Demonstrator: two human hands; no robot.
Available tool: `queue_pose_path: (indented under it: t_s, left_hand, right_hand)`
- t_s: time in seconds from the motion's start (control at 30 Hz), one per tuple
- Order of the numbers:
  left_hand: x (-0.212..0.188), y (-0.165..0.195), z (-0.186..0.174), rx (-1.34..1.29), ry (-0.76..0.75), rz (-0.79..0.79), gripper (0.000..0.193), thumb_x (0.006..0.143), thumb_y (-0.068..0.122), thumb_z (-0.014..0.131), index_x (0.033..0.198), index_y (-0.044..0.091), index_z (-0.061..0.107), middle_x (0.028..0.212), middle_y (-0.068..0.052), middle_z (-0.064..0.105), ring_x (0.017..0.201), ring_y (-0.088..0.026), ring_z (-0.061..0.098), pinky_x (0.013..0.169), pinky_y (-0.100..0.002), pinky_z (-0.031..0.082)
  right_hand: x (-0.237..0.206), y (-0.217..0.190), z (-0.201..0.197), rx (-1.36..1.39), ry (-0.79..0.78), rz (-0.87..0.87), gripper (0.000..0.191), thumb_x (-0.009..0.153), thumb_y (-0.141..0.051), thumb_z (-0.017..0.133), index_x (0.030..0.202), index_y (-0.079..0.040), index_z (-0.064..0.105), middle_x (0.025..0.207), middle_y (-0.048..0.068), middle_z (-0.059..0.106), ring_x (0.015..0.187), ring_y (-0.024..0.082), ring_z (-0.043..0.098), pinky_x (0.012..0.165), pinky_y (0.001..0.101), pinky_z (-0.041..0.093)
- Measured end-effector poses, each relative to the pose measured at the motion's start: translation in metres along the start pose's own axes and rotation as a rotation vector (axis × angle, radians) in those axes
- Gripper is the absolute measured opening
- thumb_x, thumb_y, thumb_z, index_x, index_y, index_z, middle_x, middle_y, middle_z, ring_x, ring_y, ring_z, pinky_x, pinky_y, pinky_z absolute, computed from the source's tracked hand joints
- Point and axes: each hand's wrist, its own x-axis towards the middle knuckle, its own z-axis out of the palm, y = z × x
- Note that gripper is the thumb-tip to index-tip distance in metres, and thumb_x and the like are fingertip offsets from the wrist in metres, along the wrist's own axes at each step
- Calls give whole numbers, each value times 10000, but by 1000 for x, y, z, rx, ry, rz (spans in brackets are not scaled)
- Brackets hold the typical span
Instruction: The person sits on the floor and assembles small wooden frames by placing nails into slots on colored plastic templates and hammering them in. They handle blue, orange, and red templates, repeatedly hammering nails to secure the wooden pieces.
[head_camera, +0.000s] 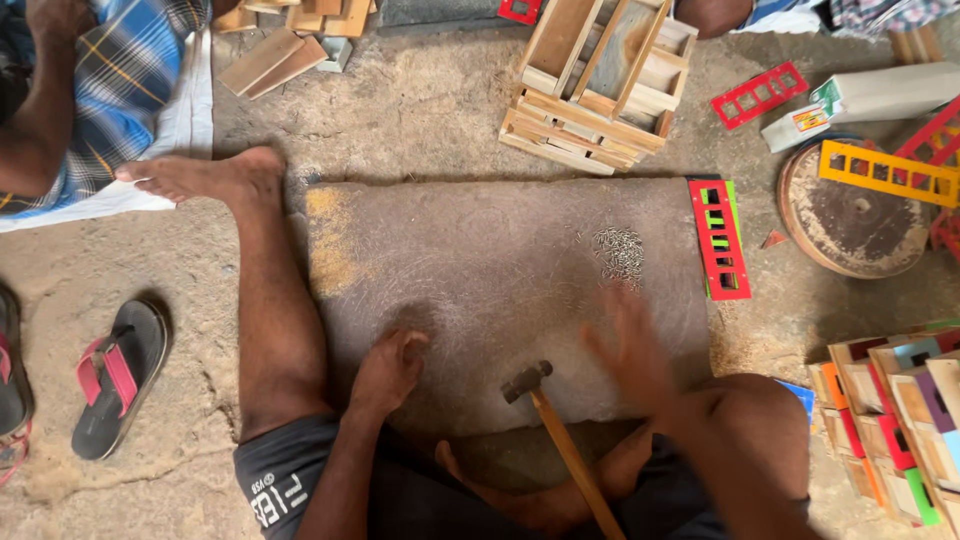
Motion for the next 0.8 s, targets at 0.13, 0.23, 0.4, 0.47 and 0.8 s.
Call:
queue_pose_path:
  t_s: [0.13, 0.23, 0.4, 0.47, 0.8]
  left_hand:
    - [6, 10, -5, -35, -9, -82, 268, 857, 133, 743, 1122, 120, 707, 1035, -118, 716, 881, -295, 725, 815, -422, 587]
    - [8, 15, -5, -21, 3, -66, 276, 847, 125, 752, 1120, 114, 715, 1042, -125, 716, 923, -281, 716, 823, -417, 578]
    - [10, 21, -7, -23, 11, -40, 291, 863, 166, 745, 1150, 130, 716, 1092, -114, 716, 947, -277, 730, 856, -405, 594]
    - [10, 29, -13, -28, 60, -5, 383, 850, 224, 779, 1213, 144, 687, 1198, -114, 690, 1072, -293, 689, 921, -417, 574]
    - [-13, 75, 14, -233, 228, 238, 820, 799, 249, 805, 1472, 26, 392, 1367, -272, 565, 1254, -409, 544, 1043, -503, 459]
  right_hand:
    - [170, 32, -31, -45, 241, -307, 829, 1046, -308, 738, 1617, 69, 269, 1624, 342, 311, 1524, 503, 320, 1261, 571, 304]
    - [275, 31, -46, -170, 275, -313, 656, 999, -280, 759, 1489, 35, 457, 1597, 346, 335, 1490, 484, 310, 1203, 550, 303]
    - [291, -31, -36, 1354, 152, 372, 338, 859, -162, 707, 1190, -108, 667, 1378, 248, 601, 1066, 424, 645, 1017, 590, 467]
    - [220, -56, -34, 51, 463, -457, 242, 989, -126, 778, 1171, 19, 711, 1314, 174, 693, 1199, 381, 666, 1046, 490, 477]
    - [-3, -204, 16, 1788, -304, 511, 412, 992, -235, 612, 1368, -65, 601, 1337, 7, 624, 1243, 131, 589, 1048, 360, 512]
